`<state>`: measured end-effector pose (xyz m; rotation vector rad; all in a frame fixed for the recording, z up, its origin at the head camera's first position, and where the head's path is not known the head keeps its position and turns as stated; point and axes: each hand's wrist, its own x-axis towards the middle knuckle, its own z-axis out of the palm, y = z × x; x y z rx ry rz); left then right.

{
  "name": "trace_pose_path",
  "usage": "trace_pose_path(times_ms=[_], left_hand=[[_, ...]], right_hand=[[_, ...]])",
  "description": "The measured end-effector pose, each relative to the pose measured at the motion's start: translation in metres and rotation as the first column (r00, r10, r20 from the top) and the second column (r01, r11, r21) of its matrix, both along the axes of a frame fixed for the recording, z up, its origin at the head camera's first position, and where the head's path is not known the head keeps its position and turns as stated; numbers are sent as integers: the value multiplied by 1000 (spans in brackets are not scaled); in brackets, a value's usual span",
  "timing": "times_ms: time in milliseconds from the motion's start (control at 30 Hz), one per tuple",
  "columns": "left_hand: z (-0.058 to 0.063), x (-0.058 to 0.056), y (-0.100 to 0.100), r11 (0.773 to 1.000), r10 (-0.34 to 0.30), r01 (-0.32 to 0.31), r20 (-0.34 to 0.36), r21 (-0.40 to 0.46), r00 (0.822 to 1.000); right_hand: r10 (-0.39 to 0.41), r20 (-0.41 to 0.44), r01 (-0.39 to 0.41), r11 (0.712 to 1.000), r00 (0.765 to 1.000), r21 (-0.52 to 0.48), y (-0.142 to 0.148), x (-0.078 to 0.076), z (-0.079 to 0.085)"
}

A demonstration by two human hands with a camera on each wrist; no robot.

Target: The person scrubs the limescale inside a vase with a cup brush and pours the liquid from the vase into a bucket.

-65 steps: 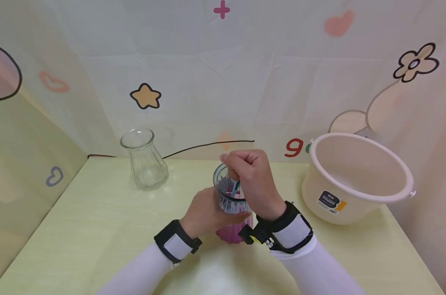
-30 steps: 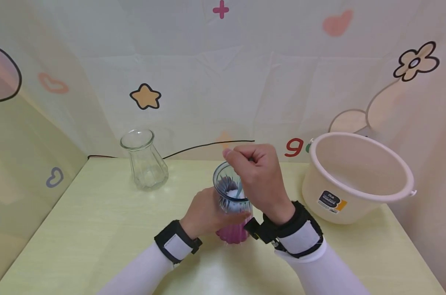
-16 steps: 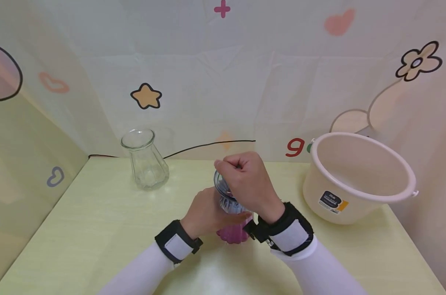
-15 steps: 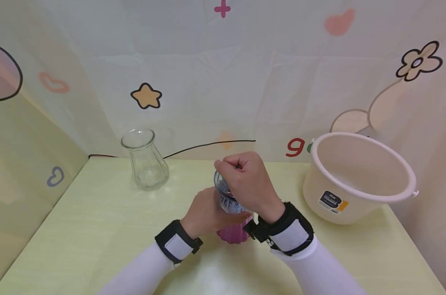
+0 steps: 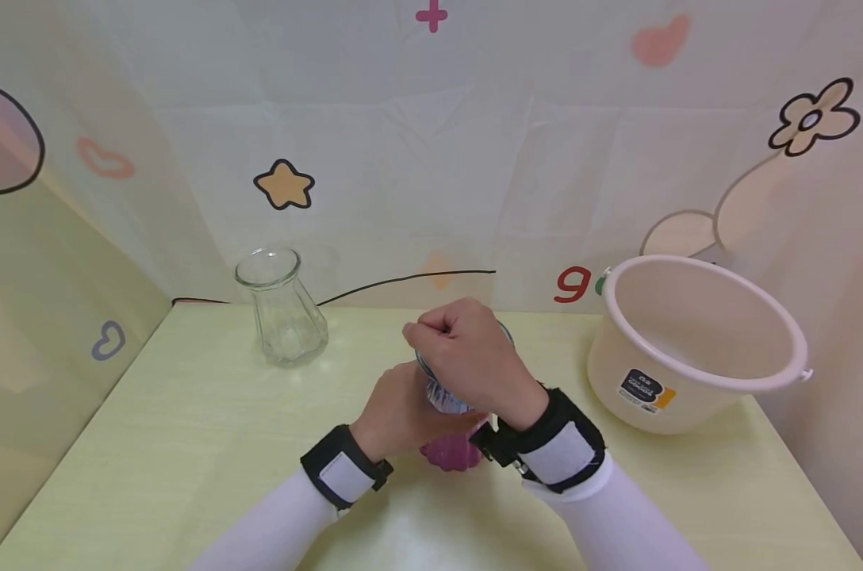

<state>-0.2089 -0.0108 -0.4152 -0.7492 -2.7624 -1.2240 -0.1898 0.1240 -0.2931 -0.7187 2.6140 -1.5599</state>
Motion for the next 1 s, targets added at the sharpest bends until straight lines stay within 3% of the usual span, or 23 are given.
trace_pose_path(times_ms=[567, 800, 1000], left_hand=[[-1, -1, -1, 1000, -12, 12, -1, 4, 1000], [0, 0, -1, 1000, -4, 4, 6, 2, 1000], [1, 1, 0, 1000, -2, 2, 7, 3, 1000]], right_hand=[[34, 48, -38, 996, 998, 81, 3, -2, 1], [77, 45, -80, 994, 996, 77, 5, -2, 0], [53, 46, -55, 998, 998, 44, 5, -1, 0]])
